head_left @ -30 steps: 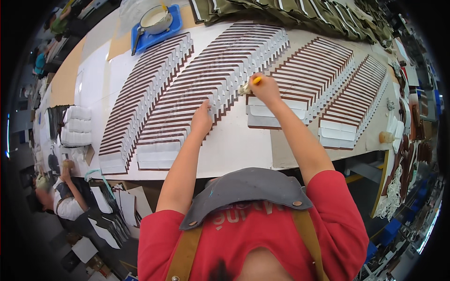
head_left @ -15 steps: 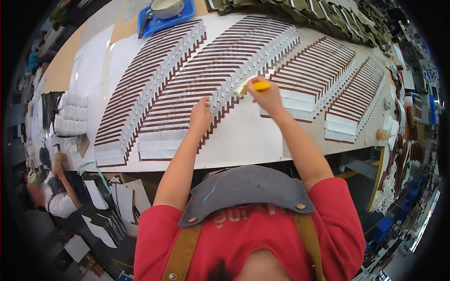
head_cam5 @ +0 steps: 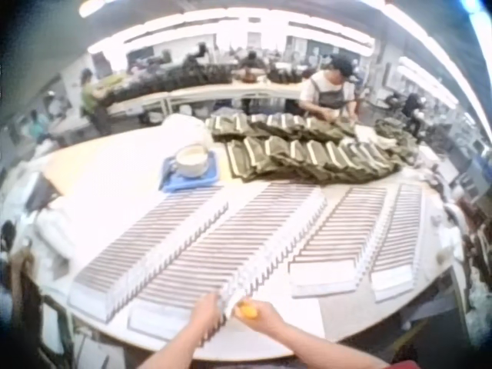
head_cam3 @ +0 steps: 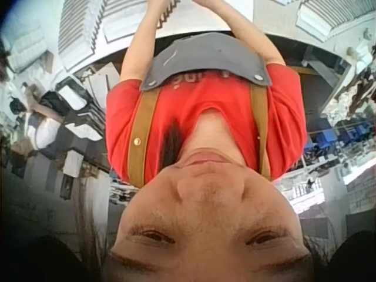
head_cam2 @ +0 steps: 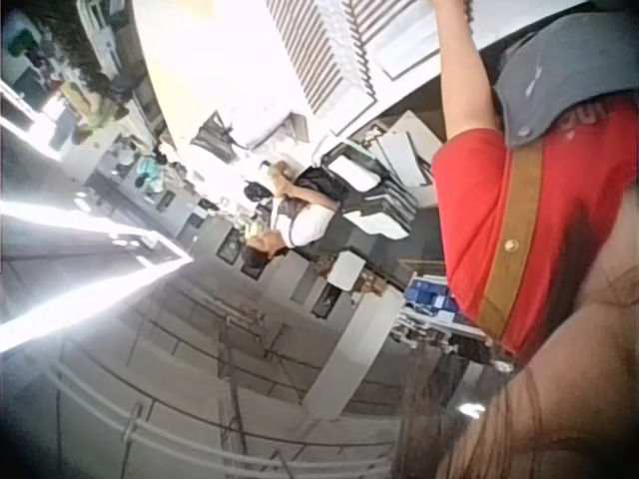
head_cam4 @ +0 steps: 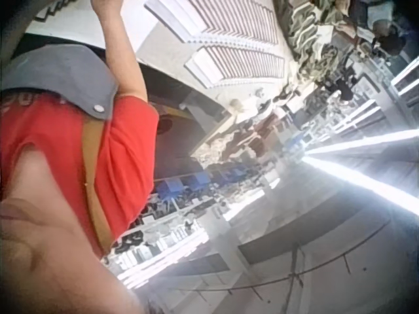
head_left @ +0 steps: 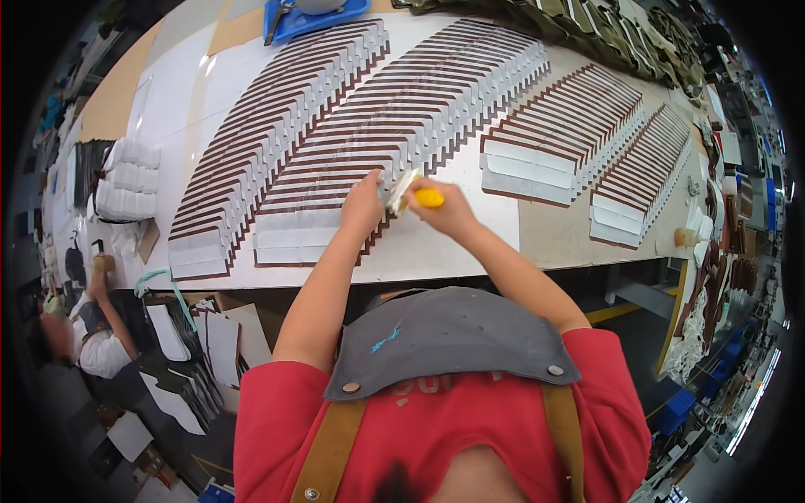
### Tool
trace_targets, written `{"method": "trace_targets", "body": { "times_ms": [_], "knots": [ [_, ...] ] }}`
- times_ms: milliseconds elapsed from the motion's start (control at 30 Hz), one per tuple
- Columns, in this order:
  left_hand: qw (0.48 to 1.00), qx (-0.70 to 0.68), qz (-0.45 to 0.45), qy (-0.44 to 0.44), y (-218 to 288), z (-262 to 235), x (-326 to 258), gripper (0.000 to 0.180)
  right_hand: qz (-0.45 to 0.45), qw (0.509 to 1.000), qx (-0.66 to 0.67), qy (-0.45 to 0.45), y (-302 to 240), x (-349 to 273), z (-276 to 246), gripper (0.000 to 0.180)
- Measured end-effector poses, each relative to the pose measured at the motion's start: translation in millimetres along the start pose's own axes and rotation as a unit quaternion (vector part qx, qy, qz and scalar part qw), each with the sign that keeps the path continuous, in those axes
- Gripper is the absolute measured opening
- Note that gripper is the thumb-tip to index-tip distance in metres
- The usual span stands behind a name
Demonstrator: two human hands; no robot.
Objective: The person applies glue to the edges of rectangular paper pieces using a yellow brush and then folds them into a specific shape. They repeat this process for multiple pieces, stacking the finished folded items on the table.
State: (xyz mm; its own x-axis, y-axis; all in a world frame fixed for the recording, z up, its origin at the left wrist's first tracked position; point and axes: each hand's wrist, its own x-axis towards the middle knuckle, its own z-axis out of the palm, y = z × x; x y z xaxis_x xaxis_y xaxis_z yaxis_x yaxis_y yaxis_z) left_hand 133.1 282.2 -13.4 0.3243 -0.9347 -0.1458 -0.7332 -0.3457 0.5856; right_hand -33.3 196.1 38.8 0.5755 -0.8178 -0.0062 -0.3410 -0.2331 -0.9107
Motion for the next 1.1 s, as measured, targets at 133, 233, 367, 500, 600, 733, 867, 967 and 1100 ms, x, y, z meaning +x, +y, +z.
{"method": "trace_targets", "body": {
  "times_ms": [133,233,367,500,600,733,867,967,1100],
  "knots": [
    [0.992,-0.112,-0.050,0.003,-13.9,-2.5,6.2,0.039,0.029,0.994,-0.071,0.078,25.1,18.3,-15.7,0.012],
    [0.978,-0.195,-0.043,0.054,-18.4,-9.8,-10.1,0.034,-0.019,0.981,-0.148,0.123,13.6,22.1,-42.9,0.011],
    [0.989,-0.091,0.029,0.113,-53.0,-19.8,-58.6,0.036,0.095,0.995,0.039,0.004,-21.8,-16.5,-1.0,0.011],
    [0.991,0.066,0.061,0.094,-80.5,-15.2,-90.4,0.046,0.017,0.999,0.013,-0.043,-0.3,-37.2,41.5,0.011],
    [0.982,0.102,0.099,0.124,-89.8,-8.5,-98.3,0.051,0.022,0.998,-0.049,0.029,16.1,-16.1,14.7,0.011],
    [0.980,0.095,0.101,0.144,-89.6,-3.0,-97.6,0.055,0.046,0.998,-0.036,0.017,-26.9,-26.5,15.2,0.012],
    [0.979,0.090,0.107,0.150,-91.1,-0.7,-96.4,0.055,-0.062,0.996,0.005,-0.062,-31.7,-78.9,80.0,0.010],
    [0.979,0.099,0.102,0.149,-94.2,-0.5,-97.5,0.054,0.005,1.000,0.005,-0.021,-10.0,-70.1,69.5,0.009],
    [0.978,0.089,0.105,0.156,-94.5,-1.0,-97.3,0.054,0.021,0.996,-0.067,0.050,-26.0,-57.6,51.3,0.010]
  ]
}}
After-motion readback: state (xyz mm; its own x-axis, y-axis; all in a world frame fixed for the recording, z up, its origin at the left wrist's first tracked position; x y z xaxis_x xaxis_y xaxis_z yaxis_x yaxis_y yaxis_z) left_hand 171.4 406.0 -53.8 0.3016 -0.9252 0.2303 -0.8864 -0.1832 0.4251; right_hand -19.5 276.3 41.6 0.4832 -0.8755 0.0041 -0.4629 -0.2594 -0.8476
